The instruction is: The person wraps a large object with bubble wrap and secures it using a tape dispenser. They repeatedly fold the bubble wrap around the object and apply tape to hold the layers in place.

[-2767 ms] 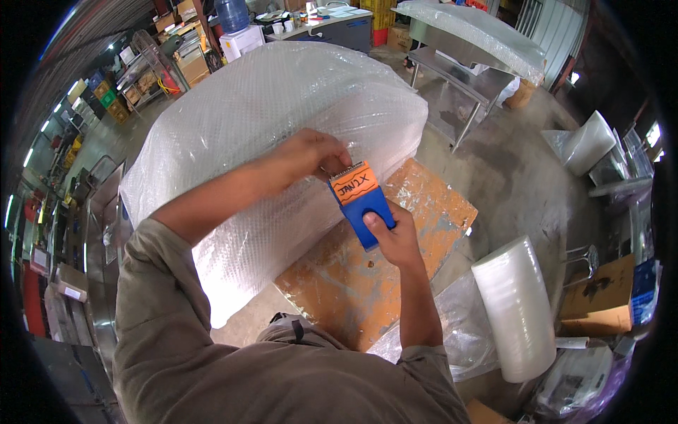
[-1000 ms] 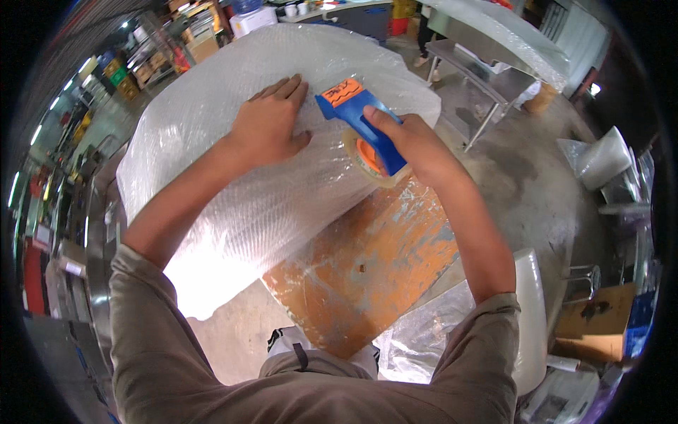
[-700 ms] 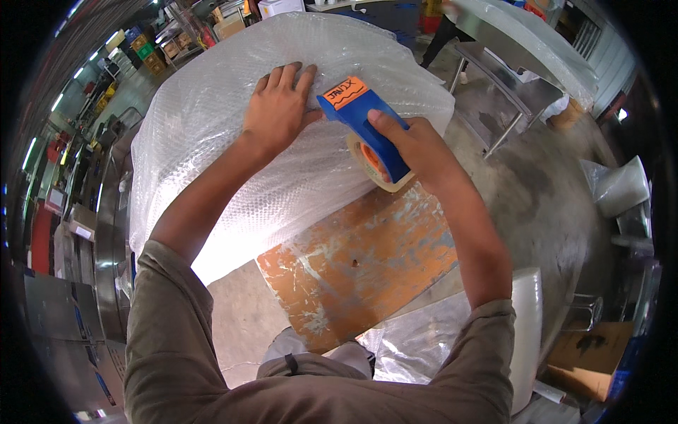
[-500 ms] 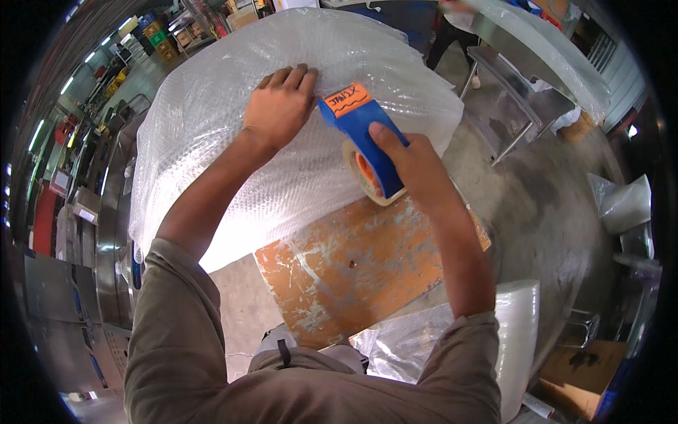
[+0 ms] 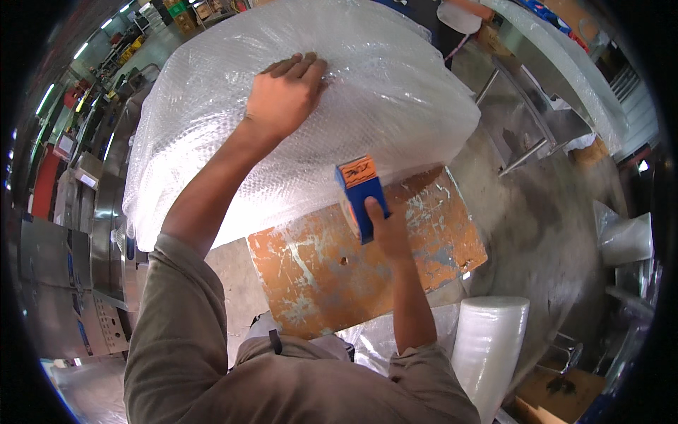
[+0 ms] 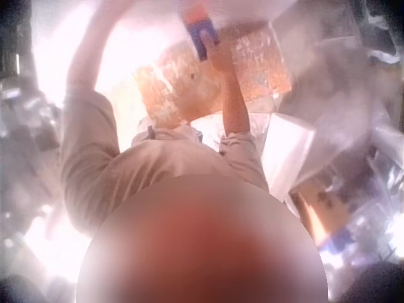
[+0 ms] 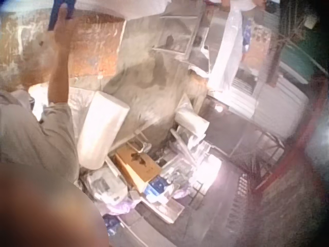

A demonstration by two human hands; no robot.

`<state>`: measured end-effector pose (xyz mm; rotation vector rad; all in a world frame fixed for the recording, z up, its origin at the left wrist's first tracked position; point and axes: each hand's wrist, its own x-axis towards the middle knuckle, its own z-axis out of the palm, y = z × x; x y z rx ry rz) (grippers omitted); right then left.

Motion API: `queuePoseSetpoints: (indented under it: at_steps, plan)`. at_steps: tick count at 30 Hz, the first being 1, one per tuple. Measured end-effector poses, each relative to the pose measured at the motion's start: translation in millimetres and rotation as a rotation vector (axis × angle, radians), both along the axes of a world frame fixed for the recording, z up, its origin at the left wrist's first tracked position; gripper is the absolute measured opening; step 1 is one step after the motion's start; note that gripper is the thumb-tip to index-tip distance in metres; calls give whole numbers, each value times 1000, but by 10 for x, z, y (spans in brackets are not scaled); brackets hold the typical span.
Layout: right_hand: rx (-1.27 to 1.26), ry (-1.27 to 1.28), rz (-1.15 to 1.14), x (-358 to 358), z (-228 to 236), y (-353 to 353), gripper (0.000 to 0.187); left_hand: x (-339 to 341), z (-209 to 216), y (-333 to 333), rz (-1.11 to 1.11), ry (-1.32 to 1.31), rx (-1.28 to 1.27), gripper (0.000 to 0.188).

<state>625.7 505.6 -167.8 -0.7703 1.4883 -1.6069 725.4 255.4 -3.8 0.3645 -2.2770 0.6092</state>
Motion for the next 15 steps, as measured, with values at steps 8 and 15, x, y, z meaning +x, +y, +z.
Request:
queuePoseSetpoints:
  at_steps: [8, 15]
  plan:
    - [60, 17, 46, 102, -1300, -414, 48, 13, -28, -13, -22, -51, -72, 36]
    - [275, 325, 29, 56, -1586, -327, 63, 87, -34, 351, 149, -201, -29, 56]
